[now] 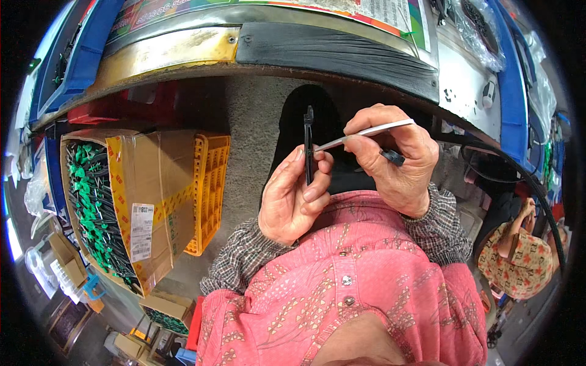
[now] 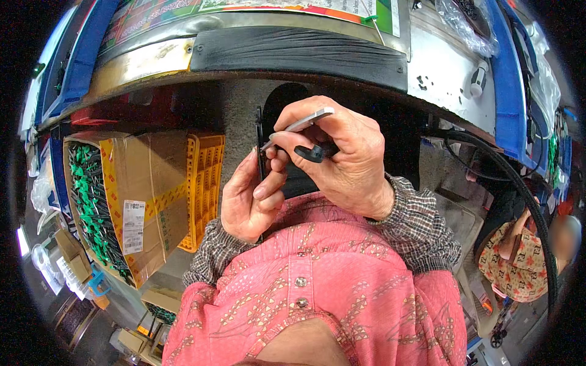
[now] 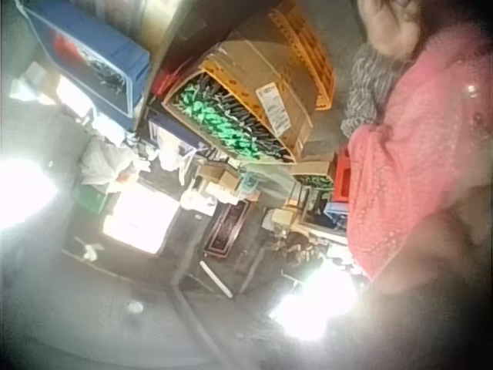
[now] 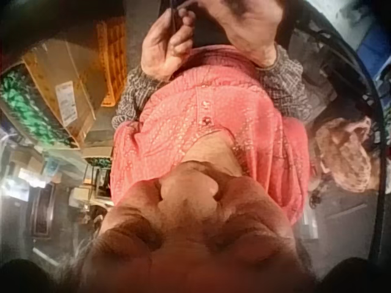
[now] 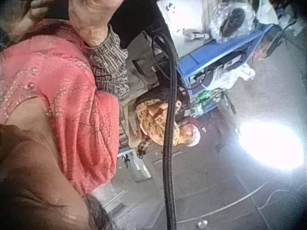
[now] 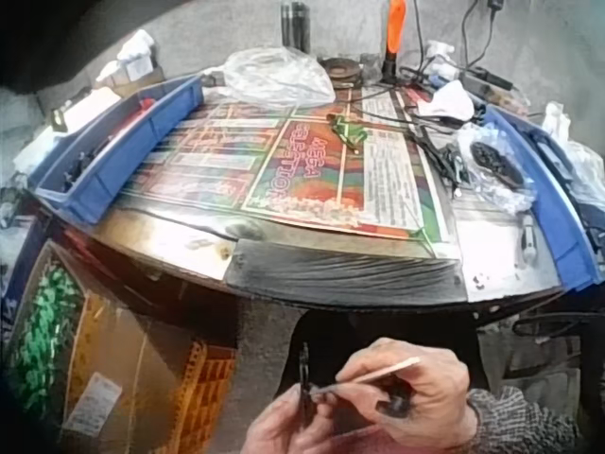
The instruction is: The person assembles small plastic components by inserting green pins into black circular plastic housings by hand.
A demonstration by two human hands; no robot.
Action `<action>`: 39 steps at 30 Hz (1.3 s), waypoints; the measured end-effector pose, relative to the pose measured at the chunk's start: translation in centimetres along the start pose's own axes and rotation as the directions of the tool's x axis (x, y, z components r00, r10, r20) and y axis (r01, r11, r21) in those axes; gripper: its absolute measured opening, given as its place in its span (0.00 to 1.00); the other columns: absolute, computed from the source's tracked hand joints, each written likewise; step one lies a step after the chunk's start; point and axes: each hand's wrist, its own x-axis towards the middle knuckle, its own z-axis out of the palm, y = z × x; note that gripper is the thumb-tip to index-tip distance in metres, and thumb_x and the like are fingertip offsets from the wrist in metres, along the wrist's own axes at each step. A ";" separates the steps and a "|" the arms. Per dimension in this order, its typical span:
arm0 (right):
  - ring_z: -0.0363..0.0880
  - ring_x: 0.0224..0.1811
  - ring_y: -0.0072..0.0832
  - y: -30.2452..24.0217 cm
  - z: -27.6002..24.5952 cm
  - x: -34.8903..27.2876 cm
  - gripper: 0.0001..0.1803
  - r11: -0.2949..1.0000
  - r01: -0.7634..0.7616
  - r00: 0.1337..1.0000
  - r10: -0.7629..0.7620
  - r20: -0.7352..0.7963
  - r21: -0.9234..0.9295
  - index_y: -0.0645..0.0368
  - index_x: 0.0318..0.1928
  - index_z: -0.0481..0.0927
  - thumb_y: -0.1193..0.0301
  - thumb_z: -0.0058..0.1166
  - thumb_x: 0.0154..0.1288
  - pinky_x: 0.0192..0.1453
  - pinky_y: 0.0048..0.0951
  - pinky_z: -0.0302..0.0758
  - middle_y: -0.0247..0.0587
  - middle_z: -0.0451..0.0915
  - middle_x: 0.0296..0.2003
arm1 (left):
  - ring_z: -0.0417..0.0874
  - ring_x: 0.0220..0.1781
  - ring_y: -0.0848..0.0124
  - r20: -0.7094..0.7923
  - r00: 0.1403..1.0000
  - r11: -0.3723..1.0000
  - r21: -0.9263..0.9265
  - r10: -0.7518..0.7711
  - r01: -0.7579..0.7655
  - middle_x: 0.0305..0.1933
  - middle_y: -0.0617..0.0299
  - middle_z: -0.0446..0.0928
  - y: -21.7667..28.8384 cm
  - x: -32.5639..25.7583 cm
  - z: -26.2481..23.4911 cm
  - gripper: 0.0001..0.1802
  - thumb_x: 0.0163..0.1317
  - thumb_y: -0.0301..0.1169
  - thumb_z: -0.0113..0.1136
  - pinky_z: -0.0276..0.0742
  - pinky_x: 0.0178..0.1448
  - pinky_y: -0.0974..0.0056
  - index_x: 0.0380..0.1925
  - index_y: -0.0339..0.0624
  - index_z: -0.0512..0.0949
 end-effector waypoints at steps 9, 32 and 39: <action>0.81 0.27 0.20 -0.1 0.4 -0.1 0.06 0.997 0.051 0.998 -0.049 0.035 -0.054 0.66 0.36 0.78 0.83 0.59 0.57 0.28 0.18 0.76 0.38 0.78 0.29 | 0.64 0.23 0.80 -0.008 1.000 0.999 0.028 0.021 -0.021 0.41 0.57 0.68 0.2 -0.2 0.1 0.12 0.74 0.34 0.37 0.59 0.20 0.78 0.44 0.36 0.66; 0.71 0.19 0.20 2.0 2.3 -3.0 0.14 0.655 0.694 0.719 -0.602 0.349 -0.299 0.63 0.32 0.79 0.71 0.58 0.41 0.18 0.22 0.64 0.39 0.75 0.29 | 0.68 0.26 0.79 -0.196 0.965 0.970 0.206 0.172 -0.131 0.38 0.59 0.70 -0.1 0.0 0.8 0.13 0.73 0.35 0.41 0.65 0.22 0.77 0.44 0.36 0.69; 0.71 0.18 0.20 1.5 2.1 -2.9 0.14 0.660 0.684 0.728 -0.587 0.355 -0.312 0.65 0.33 0.80 0.73 0.57 0.41 0.17 0.21 0.62 0.45 0.77 0.32 | 0.67 0.25 0.81 -0.127 0.975 0.959 0.242 0.183 -0.149 0.38 0.59 0.69 0.1 -0.2 0.1 0.13 0.72 0.36 0.42 0.65 0.23 0.79 0.43 0.38 0.70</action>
